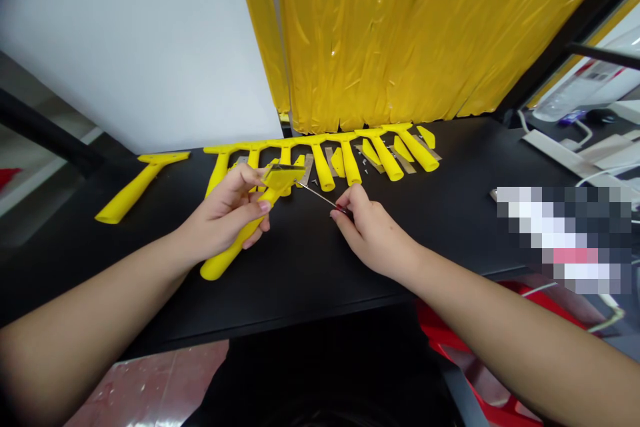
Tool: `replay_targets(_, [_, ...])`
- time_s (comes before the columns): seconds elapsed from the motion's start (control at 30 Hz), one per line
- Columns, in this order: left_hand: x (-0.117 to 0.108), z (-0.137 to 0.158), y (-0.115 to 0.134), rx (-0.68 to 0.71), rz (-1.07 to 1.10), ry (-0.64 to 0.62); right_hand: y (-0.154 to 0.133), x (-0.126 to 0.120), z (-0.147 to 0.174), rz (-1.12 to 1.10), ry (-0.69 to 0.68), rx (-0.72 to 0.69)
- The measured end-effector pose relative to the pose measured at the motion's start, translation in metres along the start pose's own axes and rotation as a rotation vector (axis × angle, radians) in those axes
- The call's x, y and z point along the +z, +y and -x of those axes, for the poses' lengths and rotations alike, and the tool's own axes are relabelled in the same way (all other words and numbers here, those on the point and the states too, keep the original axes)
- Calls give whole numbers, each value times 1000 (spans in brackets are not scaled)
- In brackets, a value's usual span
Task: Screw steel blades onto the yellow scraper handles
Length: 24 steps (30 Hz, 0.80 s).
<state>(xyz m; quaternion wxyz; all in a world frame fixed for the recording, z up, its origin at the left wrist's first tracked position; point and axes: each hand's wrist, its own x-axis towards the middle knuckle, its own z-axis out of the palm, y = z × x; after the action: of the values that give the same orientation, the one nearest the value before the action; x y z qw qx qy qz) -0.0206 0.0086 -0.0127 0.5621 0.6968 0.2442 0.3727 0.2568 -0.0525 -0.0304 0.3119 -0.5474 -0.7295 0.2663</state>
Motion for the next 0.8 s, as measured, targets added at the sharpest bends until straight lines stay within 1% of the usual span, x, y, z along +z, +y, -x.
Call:
replay_targets(0.13, [0,0,1,-18,18,0,0,-1,-2,-1,-9,3])
replay_targets(0.27, [1,-1,2,-10,-11,4,-1,-1,-2,-3,-2,5])
replay_targets(0.4, [2,-1,2,14,-59,12,-3,-9,-7,5,-12,-1])
replay_targets(0.53, [1,-2,3,35,-88,68,-6,-25,-32,18,-123,-64])
replay_targets(0.63, [-2,-2,1,66,-115,122,-7,-32,-59,-69,-191,-8])
replay_targets(0.73, [-3,-3,-2,96,-144,169,-8,-29,-77,-205,-143,23])
replay_targets(0.8, [-2,-4,-3,102,-152,208,-7,-22,-79,-238,-74,-40])
